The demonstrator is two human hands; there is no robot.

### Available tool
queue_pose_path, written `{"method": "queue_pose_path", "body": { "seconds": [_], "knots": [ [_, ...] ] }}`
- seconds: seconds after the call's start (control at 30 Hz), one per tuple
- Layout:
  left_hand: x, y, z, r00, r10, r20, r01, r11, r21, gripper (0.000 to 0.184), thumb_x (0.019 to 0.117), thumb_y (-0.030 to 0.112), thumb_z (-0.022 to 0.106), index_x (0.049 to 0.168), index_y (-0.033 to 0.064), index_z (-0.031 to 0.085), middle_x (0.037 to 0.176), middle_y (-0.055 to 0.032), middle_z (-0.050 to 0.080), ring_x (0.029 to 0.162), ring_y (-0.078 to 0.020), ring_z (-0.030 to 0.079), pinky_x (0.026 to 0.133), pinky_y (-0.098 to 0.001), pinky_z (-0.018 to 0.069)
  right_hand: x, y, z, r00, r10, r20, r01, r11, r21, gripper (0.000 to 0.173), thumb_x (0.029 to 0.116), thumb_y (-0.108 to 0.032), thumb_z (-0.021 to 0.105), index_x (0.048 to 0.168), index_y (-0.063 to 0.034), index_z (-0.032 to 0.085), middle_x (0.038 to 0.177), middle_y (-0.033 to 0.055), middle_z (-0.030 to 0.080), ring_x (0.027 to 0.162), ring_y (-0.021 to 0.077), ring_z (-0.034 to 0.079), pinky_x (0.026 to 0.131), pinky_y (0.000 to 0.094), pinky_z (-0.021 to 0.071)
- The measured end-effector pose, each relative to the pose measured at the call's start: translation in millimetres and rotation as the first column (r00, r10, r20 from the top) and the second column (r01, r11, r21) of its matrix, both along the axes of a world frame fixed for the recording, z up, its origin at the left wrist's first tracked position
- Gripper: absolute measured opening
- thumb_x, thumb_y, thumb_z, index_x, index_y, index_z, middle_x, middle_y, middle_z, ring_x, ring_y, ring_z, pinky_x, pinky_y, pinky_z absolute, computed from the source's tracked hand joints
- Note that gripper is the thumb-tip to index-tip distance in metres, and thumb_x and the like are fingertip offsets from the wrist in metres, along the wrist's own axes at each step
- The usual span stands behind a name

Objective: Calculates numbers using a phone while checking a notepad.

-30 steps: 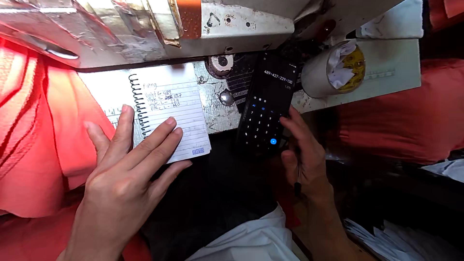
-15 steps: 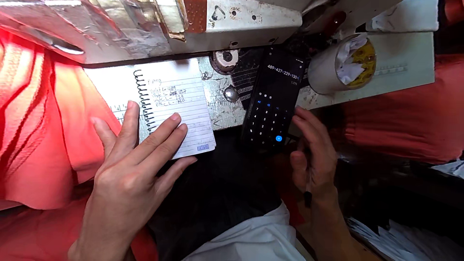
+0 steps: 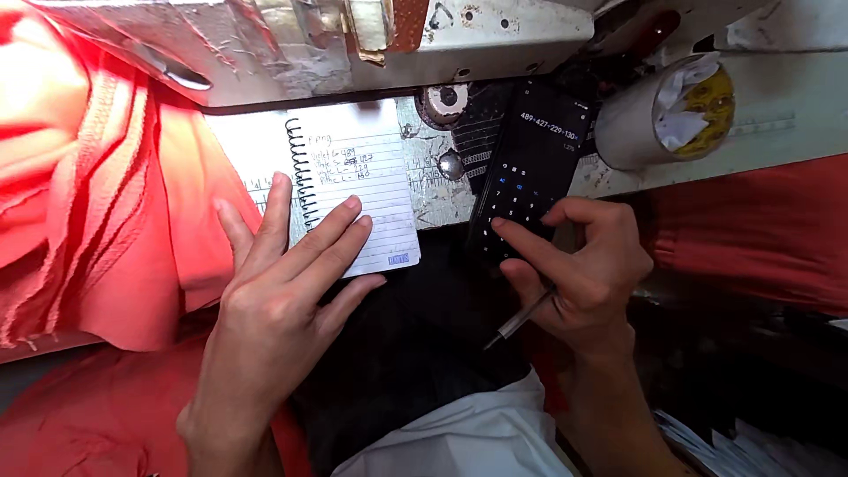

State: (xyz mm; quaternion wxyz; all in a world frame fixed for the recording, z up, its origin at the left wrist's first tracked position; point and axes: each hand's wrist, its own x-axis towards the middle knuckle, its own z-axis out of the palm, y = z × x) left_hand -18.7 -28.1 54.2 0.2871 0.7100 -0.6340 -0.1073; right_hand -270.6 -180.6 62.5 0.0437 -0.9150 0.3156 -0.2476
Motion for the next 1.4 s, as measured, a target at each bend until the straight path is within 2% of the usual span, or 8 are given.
{"method": "queue_pose_path", "body": {
  "seconds": [0.07, 0.2, 0.57, 0.87, 1.0, 1.17, 1.3, 1.4],
  "knots": [
    [-0.1, 0.2, -0.7, 1.000, 0.000, -0.002, 0.000, 1.000, -0.001, 0.046, 0.0958, 0.040, 0.069, 0.130, 0.0091, 0.072, 0.144, -0.0064, 0.063, 0.150, -0.0398, 0.036, 0.119, -0.0742, 0.0122, -1.4, -0.5, 0.2, 1.000, 0.007, 0.000, -0.007, 1.000, 0.016, 0.046, 0.1045, -0.055, 0.047, 0.112, -0.0245, 0.081, 0.102, 0.0134, 0.062, 0.090, 0.0223, 0.055, 0.073, 0.0336, 0.0405],
    [0.0, 0.4, -0.3, 1.000, -0.001, -0.015, 0.001, 1.000, -0.003, 0.045, 0.0956, 0.039, 0.070, 0.129, 0.0087, 0.072, 0.143, -0.0066, 0.063, 0.150, -0.0399, 0.036, 0.120, -0.0740, 0.0114, -12.6, -1.7, 0.9, 0.995, -0.003, 0.099, -0.003, 0.998, 0.059, 0.045, 0.1054, -0.053, 0.046, 0.116, -0.0226, 0.078, 0.100, 0.0099, 0.057, 0.086, 0.0156, 0.051, 0.074, 0.0295, 0.0379],
    [-0.4, -0.2, 0.6, 1.000, -0.004, -0.015, 0.004, 1.000, -0.001, 0.045, 0.0961, 0.039, 0.069, 0.129, 0.0082, 0.072, 0.143, -0.0071, 0.063, 0.150, -0.0401, 0.036, 0.119, -0.0745, 0.0115, -31.3, 3.4, -5.9, 0.988, 0.000, 0.152, -0.007, 0.999, 0.049, 0.048, 0.1064, -0.052, 0.044, 0.107, -0.0177, 0.077, 0.093, 0.0061, 0.051, 0.079, 0.0084, 0.046, 0.070, 0.0207, 0.0341],
    [-0.2, 0.0, 0.5, 1.000, 0.002, -0.012, -0.002, 1.000, -0.001, 0.045, 0.0960, 0.040, 0.069, 0.129, 0.0088, 0.072, 0.143, -0.0068, 0.064, 0.149, -0.0394, 0.037, 0.119, -0.0748, 0.0125, -25.5, 2.7, -6.3, 0.993, 0.025, 0.112, -0.031, 0.998, 0.060, 0.049, 0.1056, -0.053, 0.045, 0.107, -0.0182, 0.079, 0.092, 0.0088, 0.055, 0.078, 0.0128, 0.048, 0.069, 0.0256, 0.0362],
    [-0.2, -0.4, 0.8, 1.000, 0.000, -0.017, 0.000, 1.000, 0.001, 0.046, 0.0957, 0.040, 0.070, 0.130, 0.0095, 0.072, 0.144, -0.0058, 0.063, 0.150, -0.0390, 0.036, 0.120, -0.0737, 0.0121, -14.6, -0.4, -1.6, 0.993, 0.038, 0.114, -0.044, 0.998, 0.045, 0.049, 0.1048, -0.055, 0.046, 0.110, -0.0182, 0.078, 0.095, 0.0089, 0.055, 0.080, 0.0133, 0.048, 0.070, 0.0263, 0.0358],
    [0.1, -0.2, 0.5, 1.000, -0.002, -0.010, 0.002, 1.000, 0.001, 0.045, 0.0962, 0.040, 0.069, 0.130, 0.0097, 0.072, 0.144, -0.0060, 0.063, 0.150, -0.0399, 0.036, 0.119, -0.0743, 0.0110, -1.3, -7.3, 1.5, 0.995, 0.080, 0.062, -0.081, 0.997, 0.021, 0.049, 0.1042, -0.055, 0.048, 0.112, -0.0186, 0.080, 0.099, 0.0136, 0.060, 0.088, 0.0198, 0.054, 0.072, 0.0305, 0.0397],
    [-0.1, -0.8, 0.1, 1.000, -0.005, -0.015, 0.005, 1.000, -0.002, 0.045, 0.0964, 0.039, 0.068, 0.130, 0.0095, 0.072, 0.144, -0.0061, 0.063, 0.150, -0.0393, 0.036, 0.119, -0.0748, 0.0106, 3.0, -10.9, 4.0, 0.996, 0.092, -0.017, -0.091, 0.995, 0.032, 0.047, 0.1034, -0.054, 0.050, 0.112, -0.0192, 0.081, 0.099, 0.0150, 0.062, 0.089, 0.0239, 0.055, 0.072, 0.0344, 0.0404],
    [-0.2, -0.8, -0.6, 1.000, -0.003, -0.022, 0.003, 1.000, -0.004, 0.045, 0.0962, 0.038, 0.069, 0.130, 0.0088, 0.072, 0.144, -0.0064, 0.062, 0.150, -0.0394, 0.036, 0.119, -0.0748, 0.0100, -0.9, -10.6, 6.3, 0.995, 0.103, 0.015, -0.104, 0.992, 0.072, 0.048, 0.1028, -0.056, 0.051, 0.115, -0.0189, 0.080, 0.099, 0.0139, 0.061, 0.088, 0.0215, 0.054, 0.071, 0.0325, 0.0403]
  ]
}}
